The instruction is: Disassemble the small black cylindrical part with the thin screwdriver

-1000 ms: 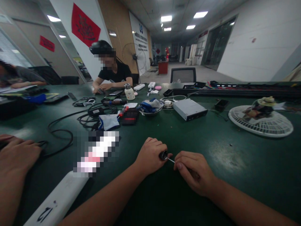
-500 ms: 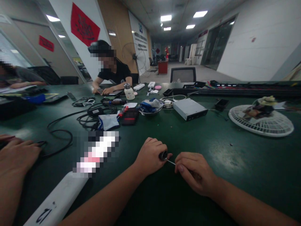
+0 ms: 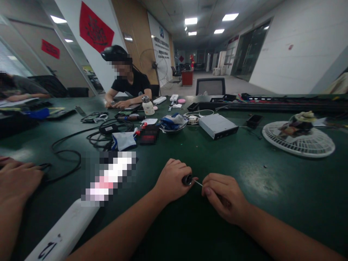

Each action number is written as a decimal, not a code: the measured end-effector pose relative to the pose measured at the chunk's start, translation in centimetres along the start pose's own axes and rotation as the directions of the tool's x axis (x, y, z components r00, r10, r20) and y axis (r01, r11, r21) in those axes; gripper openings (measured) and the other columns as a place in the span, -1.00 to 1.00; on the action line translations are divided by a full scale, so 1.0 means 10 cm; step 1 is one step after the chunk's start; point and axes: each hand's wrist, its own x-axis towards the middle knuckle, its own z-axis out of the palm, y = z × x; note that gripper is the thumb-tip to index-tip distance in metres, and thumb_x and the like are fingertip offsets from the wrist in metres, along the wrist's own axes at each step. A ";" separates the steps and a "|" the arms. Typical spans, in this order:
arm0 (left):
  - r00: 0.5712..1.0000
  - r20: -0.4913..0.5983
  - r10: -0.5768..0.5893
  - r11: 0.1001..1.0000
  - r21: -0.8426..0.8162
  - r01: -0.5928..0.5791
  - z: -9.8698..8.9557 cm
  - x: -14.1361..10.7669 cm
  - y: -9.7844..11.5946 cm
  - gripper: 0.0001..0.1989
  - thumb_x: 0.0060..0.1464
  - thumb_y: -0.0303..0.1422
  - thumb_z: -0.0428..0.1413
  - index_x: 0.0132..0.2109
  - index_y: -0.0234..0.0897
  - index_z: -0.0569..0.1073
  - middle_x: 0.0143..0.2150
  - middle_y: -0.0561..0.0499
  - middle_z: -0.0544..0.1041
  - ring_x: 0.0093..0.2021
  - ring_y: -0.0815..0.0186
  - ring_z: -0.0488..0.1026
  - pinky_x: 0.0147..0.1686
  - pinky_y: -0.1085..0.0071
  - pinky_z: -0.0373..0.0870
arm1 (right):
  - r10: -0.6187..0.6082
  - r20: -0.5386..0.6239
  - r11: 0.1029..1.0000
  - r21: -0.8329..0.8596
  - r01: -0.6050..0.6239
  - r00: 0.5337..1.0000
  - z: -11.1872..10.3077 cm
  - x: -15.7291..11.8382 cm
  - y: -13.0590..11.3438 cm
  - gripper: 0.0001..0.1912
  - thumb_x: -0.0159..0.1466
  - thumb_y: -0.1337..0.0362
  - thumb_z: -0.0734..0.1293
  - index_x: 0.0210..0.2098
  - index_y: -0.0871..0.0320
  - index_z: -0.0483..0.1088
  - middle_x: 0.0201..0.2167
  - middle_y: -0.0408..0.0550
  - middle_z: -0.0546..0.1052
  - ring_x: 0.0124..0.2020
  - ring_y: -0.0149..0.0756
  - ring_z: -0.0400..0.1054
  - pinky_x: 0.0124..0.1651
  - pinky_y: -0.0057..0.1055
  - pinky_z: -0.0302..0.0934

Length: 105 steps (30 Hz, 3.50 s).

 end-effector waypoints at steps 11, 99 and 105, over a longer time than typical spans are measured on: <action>1.000 0.001 0.015 1.000 0.005 -0.015 0.01 0.00 0.01 -0.75 0.20 -0.20 0.13 -0.39 -0.24 0.40 -0.39 0.04 0.48 -0.29 0.26 0.37 -0.20 0.27 0.18 | -0.052 0.014 0.998 -0.019 0.053 0.999 0.00 -0.01 -0.01 -0.81 0.37 0.42 0.19 -0.34 0.19 0.38 -0.42 -0.02 0.49 -0.38 -0.29 0.36 -0.31 -0.34 0.22; 1.000 0.017 0.015 1.000 0.015 -0.015 0.00 0.00 0.01 -0.75 0.19 -0.22 0.13 -0.40 -0.24 0.38 -0.39 0.04 0.45 -0.29 0.26 0.35 -0.21 0.27 0.18 | 0.019 0.011 0.995 0.101 -0.020 1.000 -0.01 0.00 0.06 -0.78 0.40 0.39 0.19 -0.37 0.19 0.38 -0.43 -0.04 0.44 -0.40 -0.34 0.31 -0.33 -0.39 0.17; 1.000 0.012 0.013 1.000 0.015 -0.013 0.00 0.00 0.00 -0.75 0.20 -0.22 0.12 -0.40 -0.24 0.38 -0.39 0.05 0.45 -0.28 0.26 0.36 -0.21 0.27 0.18 | -0.003 0.019 0.995 0.097 0.001 1.000 0.00 0.01 -0.01 -0.80 0.40 0.38 0.20 -0.32 0.19 0.41 -0.39 -0.02 0.48 -0.36 -0.32 0.36 -0.28 -0.38 0.22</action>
